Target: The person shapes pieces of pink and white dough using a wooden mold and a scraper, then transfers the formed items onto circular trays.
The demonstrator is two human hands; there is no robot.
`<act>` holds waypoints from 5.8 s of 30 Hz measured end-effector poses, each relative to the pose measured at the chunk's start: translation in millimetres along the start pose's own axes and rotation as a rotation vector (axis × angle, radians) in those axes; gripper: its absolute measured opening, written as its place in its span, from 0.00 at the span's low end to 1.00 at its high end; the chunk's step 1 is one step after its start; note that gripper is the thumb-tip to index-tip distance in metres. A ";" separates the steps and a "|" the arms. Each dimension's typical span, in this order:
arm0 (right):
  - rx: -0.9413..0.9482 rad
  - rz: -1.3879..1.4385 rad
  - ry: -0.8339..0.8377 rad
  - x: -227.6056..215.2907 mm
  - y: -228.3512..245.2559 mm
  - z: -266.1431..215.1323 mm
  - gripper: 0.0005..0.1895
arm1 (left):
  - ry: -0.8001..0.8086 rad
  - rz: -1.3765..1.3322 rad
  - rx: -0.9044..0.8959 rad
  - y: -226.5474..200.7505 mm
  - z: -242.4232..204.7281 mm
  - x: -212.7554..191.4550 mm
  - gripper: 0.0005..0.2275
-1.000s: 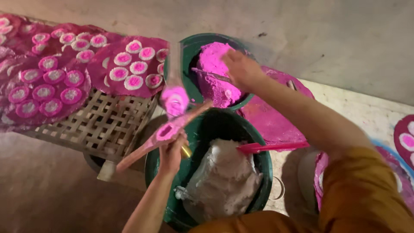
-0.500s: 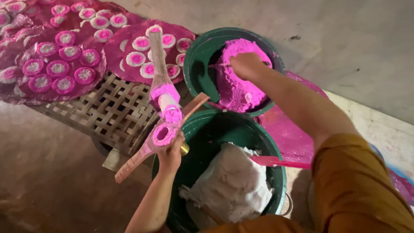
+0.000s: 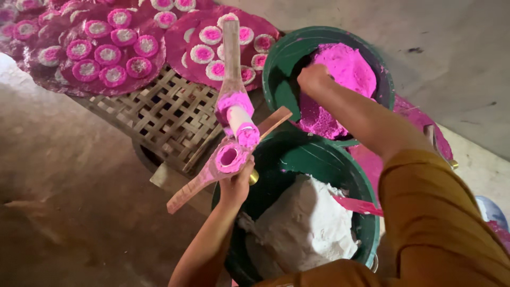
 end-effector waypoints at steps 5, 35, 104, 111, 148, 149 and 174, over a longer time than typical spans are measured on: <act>-0.112 0.052 -0.020 7.7 8.6 -52.5 0.12 | 0.040 -0.041 0.067 0.4 0.0 3.9 0.06; -0.150 0.966 -0.056 -159.6 -45.3 -456.0 0.24 | 0.483 0.690 0.051 -64.5 36.9 60.2 0.24; -0.338 0.232 -0.389 -232.3 113.8 -484.2 0.12 | 0.739 0.958 0.055 -60.6 -21.7 46.1 0.26; -0.346 0.140 -0.243 -199.8 135.6 -472.8 0.15 | 0.669 0.734 0.068 -50.8 -30.4 43.8 0.29; -0.190 0.196 -0.084 -236.6 74.2 -514.0 0.17 | 0.640 0.837 0.091 -63.5 -8.0 20.7 0.28; -0.196 0.180 -0.138 -235.2 71.8 -510.2 0.15 | 0.578 1.014 0.403 -87.3 -4.7 23.3 0.29; -0.113 1.483 -0.399 -104.1 132.5 -452.4 0.25 | 0.273 1.144 0.429 -87.2 12.4 31.9 0.28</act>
Point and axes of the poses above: each hand's wrist, its own z-axis towards the middle knuckle, its own x-axis out of the palm, y = z × x, the point moved 8 cm from there along z, towards the middle knuckle, and after that the axes turned 4 degrees about y, right-handed, at the moved point
